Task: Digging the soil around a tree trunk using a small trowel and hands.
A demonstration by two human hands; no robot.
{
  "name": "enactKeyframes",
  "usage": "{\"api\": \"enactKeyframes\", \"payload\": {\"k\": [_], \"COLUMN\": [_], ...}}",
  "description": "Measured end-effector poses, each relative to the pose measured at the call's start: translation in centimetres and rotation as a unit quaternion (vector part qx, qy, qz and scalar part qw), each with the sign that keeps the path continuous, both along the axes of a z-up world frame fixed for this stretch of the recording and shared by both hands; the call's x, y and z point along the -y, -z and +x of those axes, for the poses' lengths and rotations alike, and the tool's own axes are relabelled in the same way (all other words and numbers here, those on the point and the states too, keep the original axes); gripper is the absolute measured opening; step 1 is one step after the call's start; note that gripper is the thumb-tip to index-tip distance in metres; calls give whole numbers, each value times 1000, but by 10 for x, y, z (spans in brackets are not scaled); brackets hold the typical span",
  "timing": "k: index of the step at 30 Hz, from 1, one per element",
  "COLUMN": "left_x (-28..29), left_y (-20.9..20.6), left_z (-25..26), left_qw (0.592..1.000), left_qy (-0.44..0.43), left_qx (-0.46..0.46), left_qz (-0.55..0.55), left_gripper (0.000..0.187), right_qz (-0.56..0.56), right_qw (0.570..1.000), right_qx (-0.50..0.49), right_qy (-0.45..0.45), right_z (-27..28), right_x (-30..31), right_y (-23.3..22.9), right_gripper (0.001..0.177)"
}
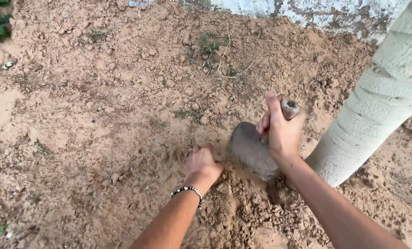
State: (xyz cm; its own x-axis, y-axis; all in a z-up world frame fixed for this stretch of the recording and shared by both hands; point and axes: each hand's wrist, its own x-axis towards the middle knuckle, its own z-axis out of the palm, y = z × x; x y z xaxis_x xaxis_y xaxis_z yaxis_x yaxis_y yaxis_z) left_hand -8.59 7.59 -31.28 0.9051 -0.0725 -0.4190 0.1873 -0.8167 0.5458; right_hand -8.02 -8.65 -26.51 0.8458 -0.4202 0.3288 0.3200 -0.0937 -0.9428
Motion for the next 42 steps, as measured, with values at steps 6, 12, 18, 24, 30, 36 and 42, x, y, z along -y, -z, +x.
{"api": "enactKeyframes", "payload": {"k": [6, 12, 18, 24, 30, 36, 42], "left_x": [-5, 5, 17, 22, 13, 12, -5], "left_y": [62, 49, 41, 156, 148, 62, 86], "left_z": [15, -20, -36, 1, 42, 63, 60], "left_qw": [998, 954, 925, 976, 919, 968, 968], "left_qy": [-18, -136, -221, -164, -195, -77, -70], "left_qx": [6, -200, -244, -96, -74, -20, -80], "left_qz": [-58, -177, -191, -103, -336, -238, -227], "left_gripper": [67, 89, 70, 62, 37, 46, 93], "right_qz": [39, 87, 142, 150, 160, 9, 2], "right_qw": [999, 993, 984, 972, 981, 999, 988], "right_qx": [-22, -72, -102, -124, -47, 24, -122], "right_qy": [-5, -22, 46, 132, 96, 34, 90], "right_z": [23, -5, -42, -47, -5, 87, 58], "right_x": [18, 20, -12, -28, -39, 30, 16], "right_y": [70, 70, 48, 70, 27, 39, 65], "right_gripper": [38, 34, 29, 26, 29, 22, 25]}}
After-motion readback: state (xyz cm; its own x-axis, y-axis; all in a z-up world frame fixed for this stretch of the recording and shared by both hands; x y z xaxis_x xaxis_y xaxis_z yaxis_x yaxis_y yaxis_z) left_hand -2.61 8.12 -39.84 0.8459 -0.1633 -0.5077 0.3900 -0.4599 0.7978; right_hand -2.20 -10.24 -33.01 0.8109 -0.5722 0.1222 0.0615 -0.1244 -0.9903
